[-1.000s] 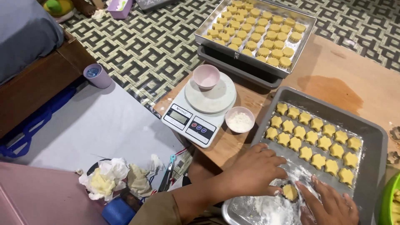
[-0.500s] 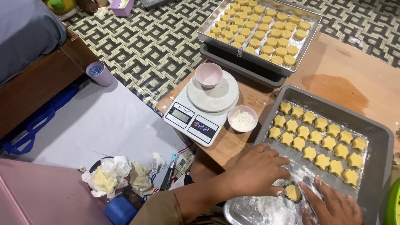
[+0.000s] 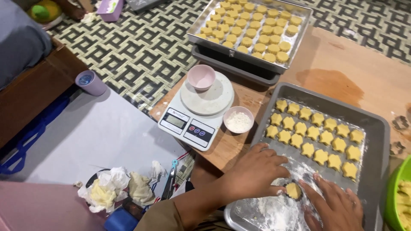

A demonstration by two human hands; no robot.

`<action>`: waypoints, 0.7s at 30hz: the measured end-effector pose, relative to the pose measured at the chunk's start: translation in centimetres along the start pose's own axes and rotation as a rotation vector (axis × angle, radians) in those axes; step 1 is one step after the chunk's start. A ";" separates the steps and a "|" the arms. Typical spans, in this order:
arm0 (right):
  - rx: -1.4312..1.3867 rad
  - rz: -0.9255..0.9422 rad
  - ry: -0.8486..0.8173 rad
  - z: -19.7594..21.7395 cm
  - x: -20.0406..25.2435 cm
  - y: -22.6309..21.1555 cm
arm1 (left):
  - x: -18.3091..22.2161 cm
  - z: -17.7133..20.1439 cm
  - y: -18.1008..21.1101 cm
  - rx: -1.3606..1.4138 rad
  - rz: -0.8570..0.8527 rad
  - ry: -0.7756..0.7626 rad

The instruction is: Shaping cookie dough using a manual mold and arranging them on a baking tray

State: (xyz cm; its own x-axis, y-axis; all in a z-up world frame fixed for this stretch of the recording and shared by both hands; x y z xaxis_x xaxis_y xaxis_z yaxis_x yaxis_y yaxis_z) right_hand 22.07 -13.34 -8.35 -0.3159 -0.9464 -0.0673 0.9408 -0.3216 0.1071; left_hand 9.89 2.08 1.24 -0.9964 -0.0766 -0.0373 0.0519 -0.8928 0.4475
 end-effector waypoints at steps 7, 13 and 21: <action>-0.044 0.029 -0.075 -0.8 0.5 -0.1 | 0.1 -0.3 0.2 -0.021 -0.001 -0.004; 0.026 -0.031 0.022 0.3 0.3 -0.1 | 0.2 -0.6 -0.2 -0.004 0.012 0.015; -0.065 -0.025 0.016 2.4 0.4 -0.5 | 0.0 -0.3 -0.2 0.011 0.006 -0.022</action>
State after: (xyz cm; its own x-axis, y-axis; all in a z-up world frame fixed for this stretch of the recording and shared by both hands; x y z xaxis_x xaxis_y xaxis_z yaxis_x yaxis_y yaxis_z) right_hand 21.17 -13.60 -6.04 -0.3383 -0.9372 -0.0847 0.9386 -0.3425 0.0407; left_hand 9.86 2.10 0.85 -0.9973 -0.0721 -0.0153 0.0572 -0.8874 0.4575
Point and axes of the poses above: each hand's wrist, its own x-axis away from the middle knuckle, its own z-axis out of the back of the hand, y = z × x, the point moved 10 cm from there along -x, towards the middle knuckle, and after that the axes turned 6 degrees about -y, right-handed, at the moved point
